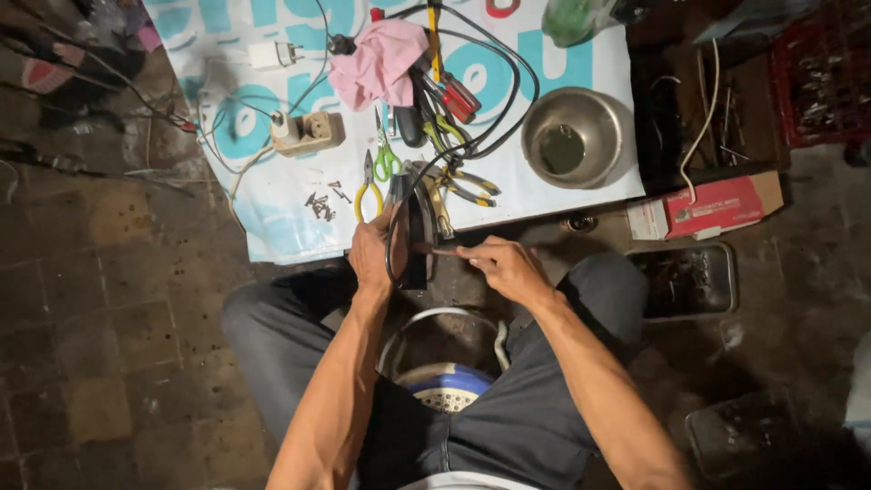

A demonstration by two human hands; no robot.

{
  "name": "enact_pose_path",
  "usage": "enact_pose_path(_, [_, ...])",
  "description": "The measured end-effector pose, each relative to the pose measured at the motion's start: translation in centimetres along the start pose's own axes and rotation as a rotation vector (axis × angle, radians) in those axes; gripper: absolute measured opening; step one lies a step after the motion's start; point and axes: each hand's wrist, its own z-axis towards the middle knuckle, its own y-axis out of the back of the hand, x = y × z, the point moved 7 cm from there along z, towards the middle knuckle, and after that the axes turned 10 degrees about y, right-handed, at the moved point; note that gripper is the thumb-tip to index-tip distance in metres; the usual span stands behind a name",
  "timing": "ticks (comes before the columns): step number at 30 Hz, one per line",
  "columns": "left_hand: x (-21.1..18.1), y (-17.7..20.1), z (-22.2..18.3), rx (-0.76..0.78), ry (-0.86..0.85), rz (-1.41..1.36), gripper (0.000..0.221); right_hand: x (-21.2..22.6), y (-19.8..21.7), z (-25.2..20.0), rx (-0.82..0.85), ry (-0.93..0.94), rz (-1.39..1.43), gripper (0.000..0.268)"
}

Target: Cleaning the metal base of an electric iron using a toothbrush and cleaning solution to remove residue.

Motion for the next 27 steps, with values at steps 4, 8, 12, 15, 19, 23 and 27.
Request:
enact_pose_path(4, [0.3,-0.1,-0.3,-0.016,0.004,-0.025,0.057,0.4,-0.2,2.1,0.005,0.15,-0.013,0.017])
enact_pose_path(8, [0.9,-0.6,0.5,-0.051,0.019,-0.007,0.06,-1.7,1.2,3.2,-0.009,0.209,-0.058,0.019])
enact_pose_path(12, [0.8,-0.9,0.4,-0.03,0.004,-0.012,0.059,-2.9,-0.4,3.4,-0.011,0.243,-0.055,0.017])
enact_pose_path(15, [0.5,-0.5,0.2,-0.04,0.005,-0.03,0.058,-4.4,0.1,3.7,-0.005,0.196,-0.056,0.017])
enact_pose_path(19, [1.1,-0.9,0.9,-0.039,0.029,-0.015,0.057,-2.9,0.8,1.6,-0.088,0.069,0.039,0.018])
enact_pose_path(23, [0.4,-0.2,-0.1,-0.04,0.035,-0.008,0.055,-1.4,-4.9,-3.7,-0.264,-0.136,0.292,0.023])
enact_pose_path(27, [0.2,-0.2,-0.1,-0.017,0.022,-0.006,0.056,-0.5,-9.2,-4.0,-0.449,-0.18,0.348,0.029])
